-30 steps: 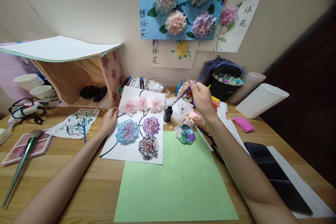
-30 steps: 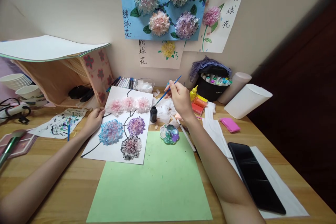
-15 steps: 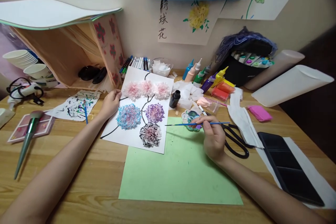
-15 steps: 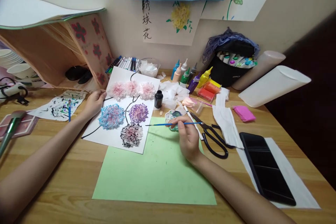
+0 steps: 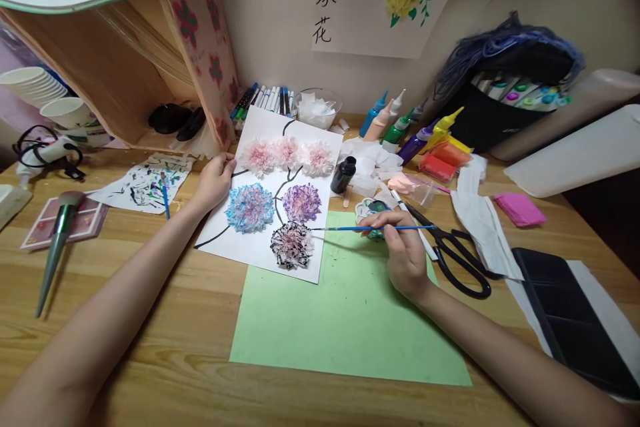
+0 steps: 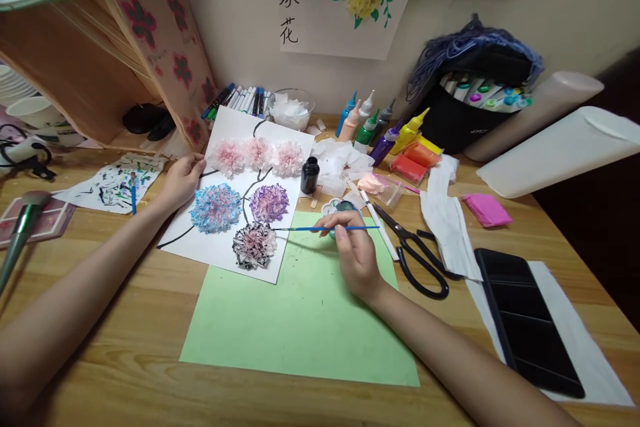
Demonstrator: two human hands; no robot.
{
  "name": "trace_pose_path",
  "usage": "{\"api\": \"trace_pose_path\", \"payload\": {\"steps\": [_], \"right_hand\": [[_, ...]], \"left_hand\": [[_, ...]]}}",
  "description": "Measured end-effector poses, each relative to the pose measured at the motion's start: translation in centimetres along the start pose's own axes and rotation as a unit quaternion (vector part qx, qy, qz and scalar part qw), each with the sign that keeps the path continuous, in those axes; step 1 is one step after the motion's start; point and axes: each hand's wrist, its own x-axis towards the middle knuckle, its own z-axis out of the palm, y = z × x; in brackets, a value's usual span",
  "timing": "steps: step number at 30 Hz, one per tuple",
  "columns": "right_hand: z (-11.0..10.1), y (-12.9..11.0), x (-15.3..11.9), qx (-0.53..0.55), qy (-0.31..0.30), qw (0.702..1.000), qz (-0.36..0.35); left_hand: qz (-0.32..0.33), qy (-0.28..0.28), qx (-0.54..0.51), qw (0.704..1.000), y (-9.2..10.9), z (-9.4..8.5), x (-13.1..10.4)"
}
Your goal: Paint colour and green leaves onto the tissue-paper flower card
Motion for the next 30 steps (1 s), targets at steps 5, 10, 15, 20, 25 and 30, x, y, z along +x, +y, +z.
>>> {"api": "trace_pose_path", "payload": {"steps": [5,10,15,20,25,30], "right_hand": [[-0.21,0.05,-0.07,-0.014,-0.019,1.000,0.012],[-0.18,-0.03,-0.09,-0.014,-0.035,0.999,0.018],[0.00,0.00,-0.04,-0.016,-0.045,0.999,0.023],[-0.04,0.06,0.08,-0.012,-0.047,0.998,0.028],[-0.13,0.20,0.08,-0.014,-0.044,0.998,0.038],[-0.05,0.15,0.22,-0.021,-0.036,0.998,0.040]], "left_hand": [[0.005,0.006,0.000,1.000,-0.04,0.05,0.00],[-0.002,0.007,0.015,1.000,0.52,-0.09,-0.11],[-0.001,0.006,0.013,1.000,0.55,-0.08,-0.08],[0.005,0.011,0.013,1.000,0.38,-0.03,-0.05],[0.014,0.012,0.010,1.000,0.37,-0.02,-0.09],[0.013,0.012,0.011,1.000,0.33,-0.03,-0.08]]}}
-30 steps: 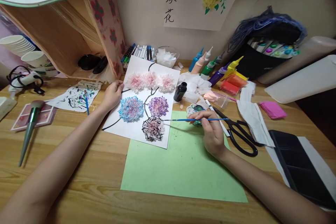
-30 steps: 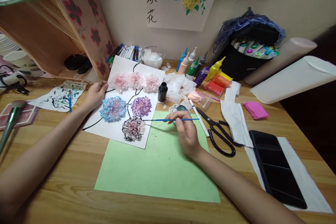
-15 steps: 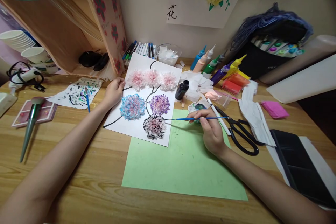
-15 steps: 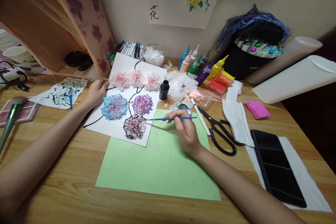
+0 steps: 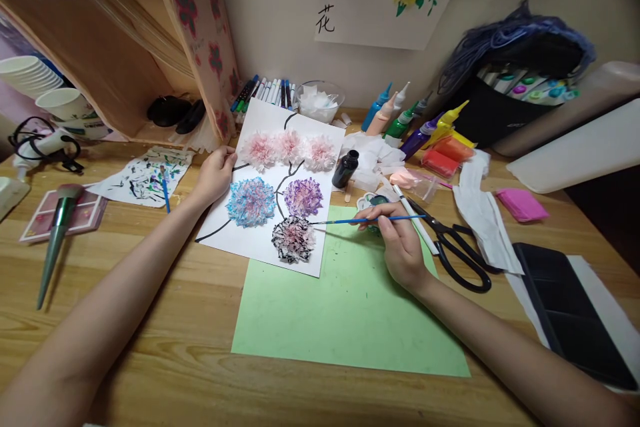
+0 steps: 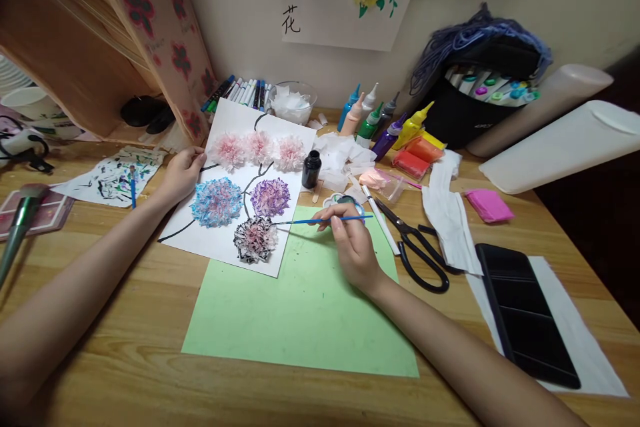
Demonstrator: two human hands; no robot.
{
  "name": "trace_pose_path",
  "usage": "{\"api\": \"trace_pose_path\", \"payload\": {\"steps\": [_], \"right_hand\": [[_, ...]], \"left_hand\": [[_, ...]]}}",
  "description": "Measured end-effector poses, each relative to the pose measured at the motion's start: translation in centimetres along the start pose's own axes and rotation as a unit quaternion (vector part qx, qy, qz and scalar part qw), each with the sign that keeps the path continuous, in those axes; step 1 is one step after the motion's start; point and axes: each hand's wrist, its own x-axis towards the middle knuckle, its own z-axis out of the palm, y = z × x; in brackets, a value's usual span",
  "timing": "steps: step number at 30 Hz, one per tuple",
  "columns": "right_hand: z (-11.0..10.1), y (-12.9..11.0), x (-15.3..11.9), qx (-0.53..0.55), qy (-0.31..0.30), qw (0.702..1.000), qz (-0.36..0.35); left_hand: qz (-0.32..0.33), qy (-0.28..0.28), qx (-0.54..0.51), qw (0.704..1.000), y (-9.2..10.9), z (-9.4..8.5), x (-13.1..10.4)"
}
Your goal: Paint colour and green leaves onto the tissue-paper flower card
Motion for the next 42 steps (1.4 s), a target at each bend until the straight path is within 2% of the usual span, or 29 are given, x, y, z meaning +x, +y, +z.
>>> {"api": "trace_pose_path", "payload": {"steps": [6,13,23,31,37,42], "right_hand": [[0.10,-0.30,0.15,-0.002,0.005,1.000,0.005],[0.03,-0.29,0.16,0.029,0.047,0.998,-0.006],[0.09,-0.38,0.24,0.022,0.001,1.000,0.006],[0.08,-0.21,0.40,0.034,-0.012,0.999,0.004],[0.23,-0.26,0.44,0.028,-0.008,0.999,0.022],[0.26,-0.15,0.53,0.034,0.021,0.999,0.032]], "left_hand": [[-0.003,-0.001,0.001,1.000,0.12,-0.02,-0.05],[-0.006,-0.001,0.011,1.000,0.19,-0.05,-0.04],[-0.002,-0.003,0.013,1.000,0.10,-0.01,-0.07],[-0.001,-0.006,0.011,1.000,0.26,-0.06,-0.03],[-0.004,-0.008,0.010,1.000,0.28,-0.10,-0.02],[-0.006,-0.005,0.011,1.000,0.23,-0.08,-0.03]]}}
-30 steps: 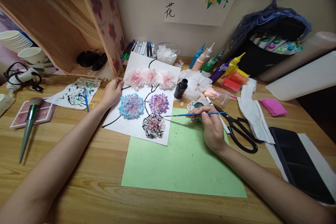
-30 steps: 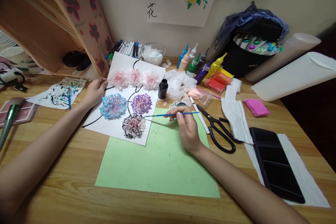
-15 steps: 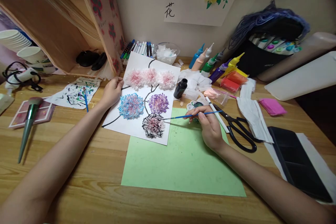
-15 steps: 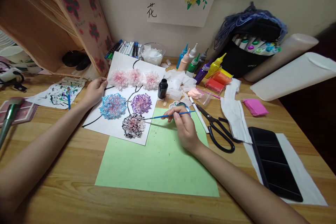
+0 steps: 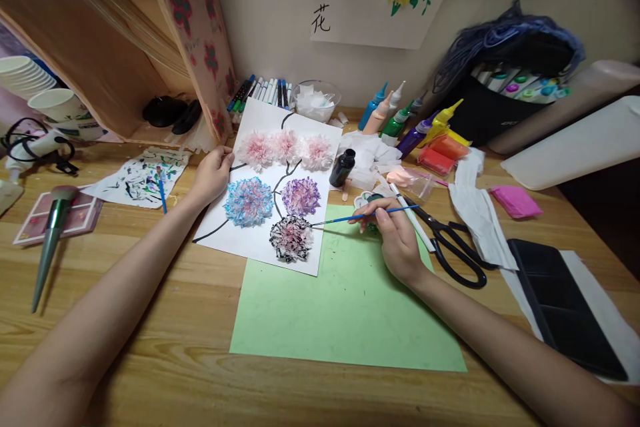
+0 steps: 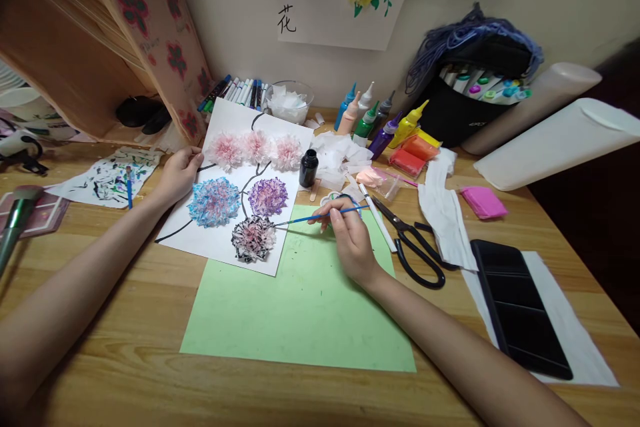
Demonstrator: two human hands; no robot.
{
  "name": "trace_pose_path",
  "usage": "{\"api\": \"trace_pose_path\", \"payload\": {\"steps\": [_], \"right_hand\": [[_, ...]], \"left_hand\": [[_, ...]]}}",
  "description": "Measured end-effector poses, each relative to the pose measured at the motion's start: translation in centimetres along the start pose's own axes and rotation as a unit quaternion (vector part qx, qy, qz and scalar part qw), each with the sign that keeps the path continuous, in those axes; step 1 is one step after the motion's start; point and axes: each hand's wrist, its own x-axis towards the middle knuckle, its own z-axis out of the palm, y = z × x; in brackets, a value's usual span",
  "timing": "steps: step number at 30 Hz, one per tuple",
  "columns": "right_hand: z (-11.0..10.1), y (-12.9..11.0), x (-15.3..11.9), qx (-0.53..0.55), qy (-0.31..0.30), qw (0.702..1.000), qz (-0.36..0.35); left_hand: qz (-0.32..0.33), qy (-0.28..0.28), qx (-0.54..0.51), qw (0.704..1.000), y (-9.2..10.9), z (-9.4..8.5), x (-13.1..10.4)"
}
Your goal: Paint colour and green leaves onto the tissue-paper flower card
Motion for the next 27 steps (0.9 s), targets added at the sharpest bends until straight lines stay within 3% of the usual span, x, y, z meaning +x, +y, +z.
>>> {"api": "trace_pose_path", "payload": {"steps": [6,12,19,25,27], "right_hand": [[-0.20,-0.07,-0.18,0.032,0.030,0.999,-0.011],[-0.15,-0.07,-0.26,0.019,-0.025,0.999,-0.018],[-0.22,-0.04,-0.10,0.038,0.030,0.999,-0.002],[-0.23,-0.06,-0.27,0.017,-0.029,0.999,-0.002],[-0.22,0.03,-0.22,0.009,-0.014,1.000,-0.001]], "left_hand": [[0.005,0.000,-0.002,1.000,-0.13,0.02,0.00],[-0.002,-0.002,0.001,1.000,0.16,-0.07,-0.05],[0.001,0.003,-0.002,1.000,0.02,0.03,0.02],[-0.003,0.003,0.000,1.000,-0.02,0.06,0.04],[-0.003,0.001,-0.001,1.000,0.03,0.03,0.04]]}}
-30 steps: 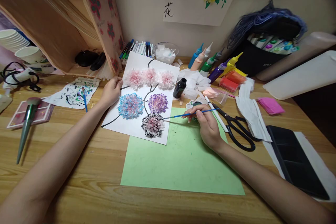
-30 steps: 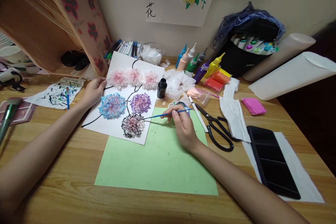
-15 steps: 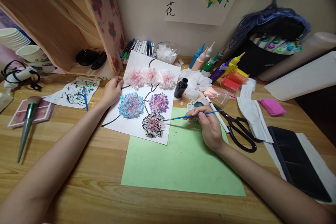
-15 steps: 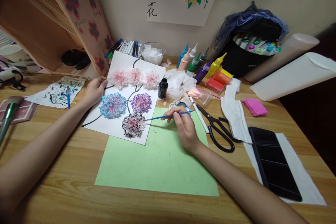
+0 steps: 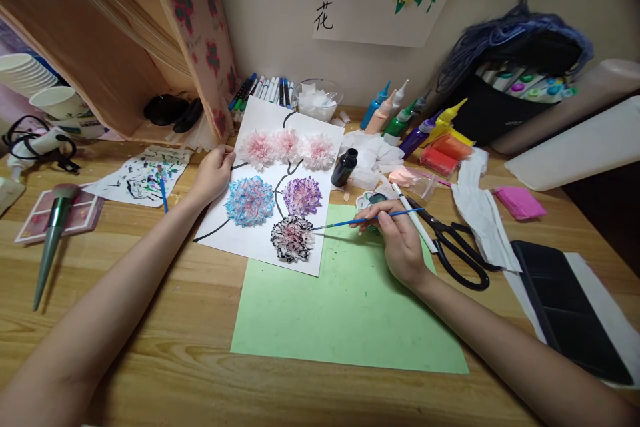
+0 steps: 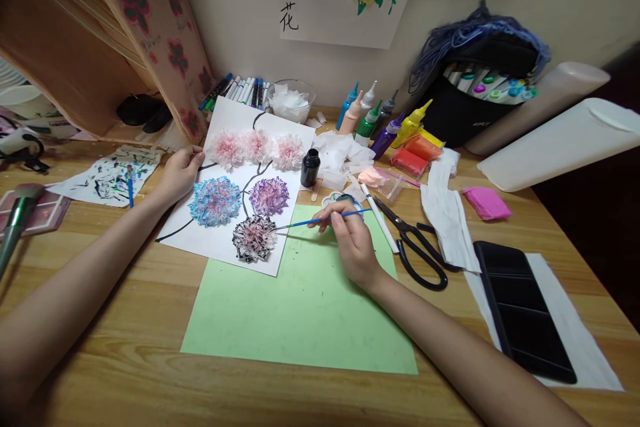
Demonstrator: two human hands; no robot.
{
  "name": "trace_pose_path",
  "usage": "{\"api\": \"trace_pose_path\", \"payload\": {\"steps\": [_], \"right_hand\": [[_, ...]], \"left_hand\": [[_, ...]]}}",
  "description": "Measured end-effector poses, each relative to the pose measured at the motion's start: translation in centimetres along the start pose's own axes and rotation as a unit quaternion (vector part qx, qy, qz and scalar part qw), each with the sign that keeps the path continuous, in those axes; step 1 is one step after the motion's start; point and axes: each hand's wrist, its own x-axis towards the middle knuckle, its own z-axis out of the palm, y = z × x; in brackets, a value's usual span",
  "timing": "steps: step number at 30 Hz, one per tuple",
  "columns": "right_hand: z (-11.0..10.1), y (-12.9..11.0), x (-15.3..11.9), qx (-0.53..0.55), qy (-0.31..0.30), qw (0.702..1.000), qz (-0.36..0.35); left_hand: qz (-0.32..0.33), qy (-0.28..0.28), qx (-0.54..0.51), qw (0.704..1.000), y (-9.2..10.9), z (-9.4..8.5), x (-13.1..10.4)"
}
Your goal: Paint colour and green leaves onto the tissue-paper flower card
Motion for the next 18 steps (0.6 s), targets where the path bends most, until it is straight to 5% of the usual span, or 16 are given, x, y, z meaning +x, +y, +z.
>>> {"api": "trace_pose_path", "payload": {"steps": [6,13,18], "right_hand": [[-0.19,-0.08,0.31,0.041,0.080,0.996,0.008],[-0.16,0.04,0.08,0.017,-0.021,0.999,0.017],[-0.27,0.08,0.38,0.031,0.061,0.997,0.020]], "left_hand": [[-0.003,-0.002,-0.003,1.000,0.11,-0.07,-0.07],[-0.004,-0.005,-0.011,1.000,-0.08,-0.02,-0.01],[-0.005,-0.007,-0.019,1.000,-0.22,0.03,0.06]]}}
